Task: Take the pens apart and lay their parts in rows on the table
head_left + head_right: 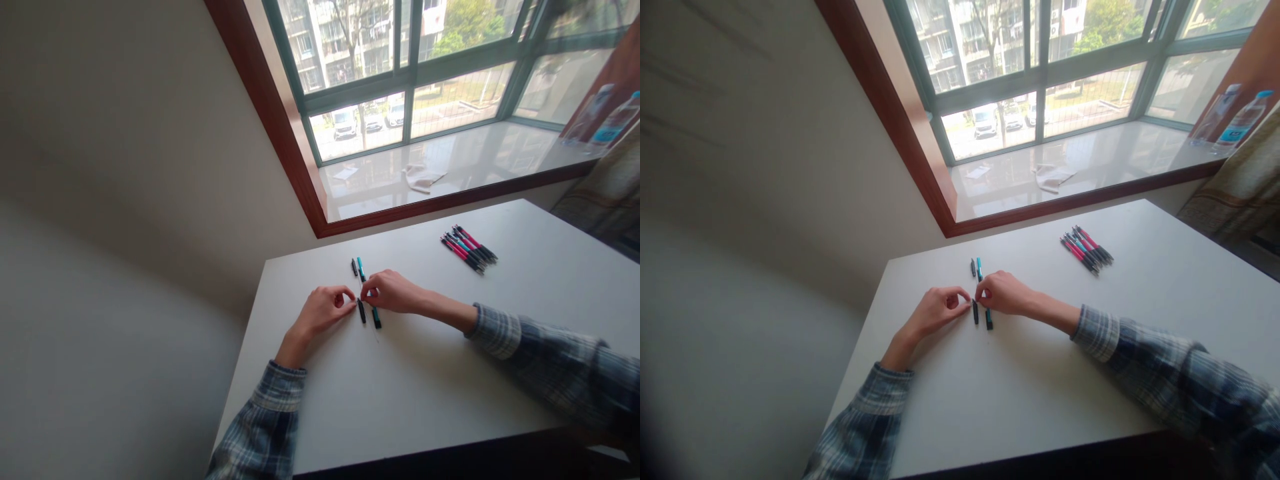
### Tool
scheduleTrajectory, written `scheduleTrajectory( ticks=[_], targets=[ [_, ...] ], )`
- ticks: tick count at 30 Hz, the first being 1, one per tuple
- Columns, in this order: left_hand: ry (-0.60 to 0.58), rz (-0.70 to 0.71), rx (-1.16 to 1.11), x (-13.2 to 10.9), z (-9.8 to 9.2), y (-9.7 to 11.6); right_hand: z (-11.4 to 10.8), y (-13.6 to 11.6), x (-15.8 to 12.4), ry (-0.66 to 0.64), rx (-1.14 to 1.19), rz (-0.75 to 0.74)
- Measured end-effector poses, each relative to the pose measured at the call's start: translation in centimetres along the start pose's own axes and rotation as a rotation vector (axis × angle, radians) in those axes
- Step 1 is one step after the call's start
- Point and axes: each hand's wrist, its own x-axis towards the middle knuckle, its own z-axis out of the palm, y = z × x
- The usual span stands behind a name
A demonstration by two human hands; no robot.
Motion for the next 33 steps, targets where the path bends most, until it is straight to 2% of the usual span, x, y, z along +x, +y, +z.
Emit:
scheduleTrajectory(
  ticks=[4,7,10,13,33],
  targets=[
    [-0.002,0.003,0.001,-0.2,0.1,-0.1,-0.9,0.2,-0.2,-0.050,0.103,-0.015],
    [-0.006,0.003,-0.001,-0.4,0.2,-0.3,-1.6,0.5,-0.3,-0.036,0.076,0.022],
    [-0.009,0.001,-0.001,-0.4,0.4,-0.3,-1.9,0.7,-0.3,-0.089,0.062,0.052],
    [-0.011,0.005,-0.002,-0.4,0.5,-0.2,-2.0,0.7,-0.4,-0.145,0.073,0.059],
    [-0.009,0.018,-0.033,-0.3,0.7,0.0,-1.8,0.8,-0.4,-0.201,0.048,0.053]
  ],
)
